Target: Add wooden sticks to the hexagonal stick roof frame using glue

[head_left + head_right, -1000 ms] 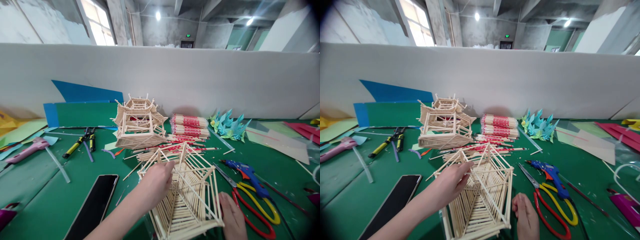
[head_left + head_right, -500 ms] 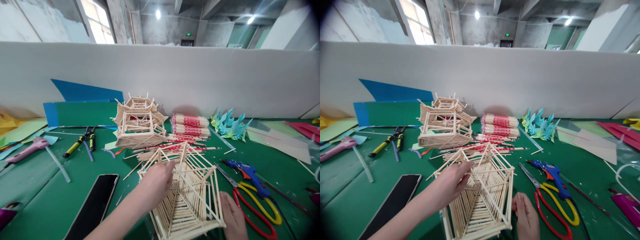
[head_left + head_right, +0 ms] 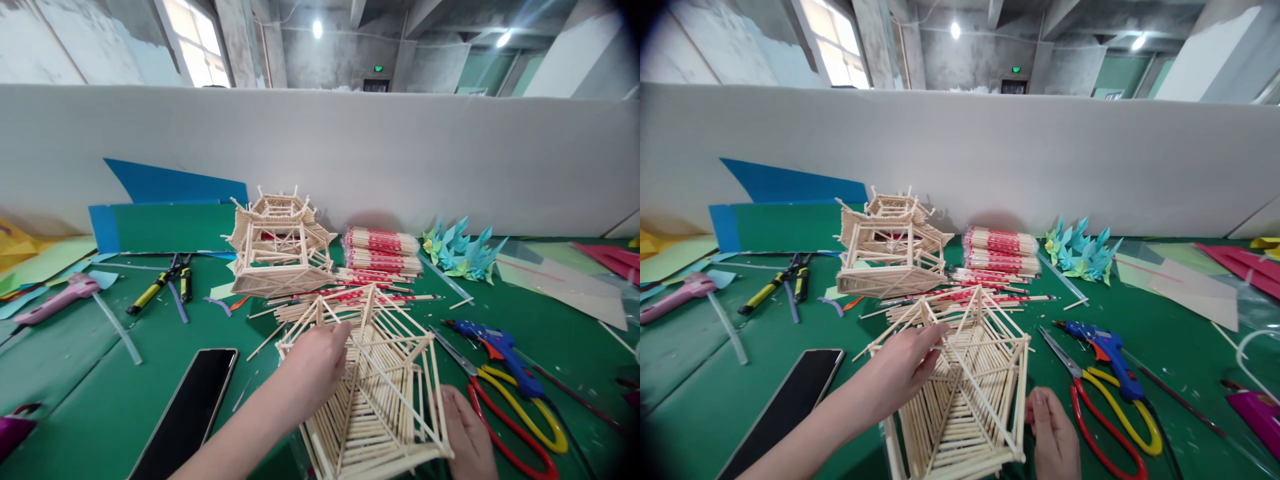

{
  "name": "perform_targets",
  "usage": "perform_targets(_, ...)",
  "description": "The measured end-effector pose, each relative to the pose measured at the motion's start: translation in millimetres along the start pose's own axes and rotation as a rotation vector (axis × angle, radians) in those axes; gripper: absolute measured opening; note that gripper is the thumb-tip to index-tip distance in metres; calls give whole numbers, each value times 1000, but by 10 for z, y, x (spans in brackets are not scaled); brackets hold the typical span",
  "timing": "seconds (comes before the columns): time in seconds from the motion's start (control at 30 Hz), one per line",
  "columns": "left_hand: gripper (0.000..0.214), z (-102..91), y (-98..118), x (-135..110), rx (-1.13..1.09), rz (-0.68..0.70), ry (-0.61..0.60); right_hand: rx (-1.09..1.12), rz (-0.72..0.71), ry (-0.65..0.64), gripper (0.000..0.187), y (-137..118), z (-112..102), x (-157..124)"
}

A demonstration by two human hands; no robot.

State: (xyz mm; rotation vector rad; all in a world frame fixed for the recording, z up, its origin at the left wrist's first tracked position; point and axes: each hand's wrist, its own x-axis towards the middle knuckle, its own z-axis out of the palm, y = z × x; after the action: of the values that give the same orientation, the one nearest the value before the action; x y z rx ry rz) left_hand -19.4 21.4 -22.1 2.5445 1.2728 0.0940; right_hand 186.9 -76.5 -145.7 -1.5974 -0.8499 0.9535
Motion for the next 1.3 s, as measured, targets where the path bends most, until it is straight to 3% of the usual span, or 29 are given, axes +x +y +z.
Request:
perform_targets(1.1,23,-3,17,0,10,4,17,-23,-21,74,38,-137,17,-28)
perform_targets(1.3,25,-16,13,-11,7,13,23,2,-28,55,35,-44,1,-16)
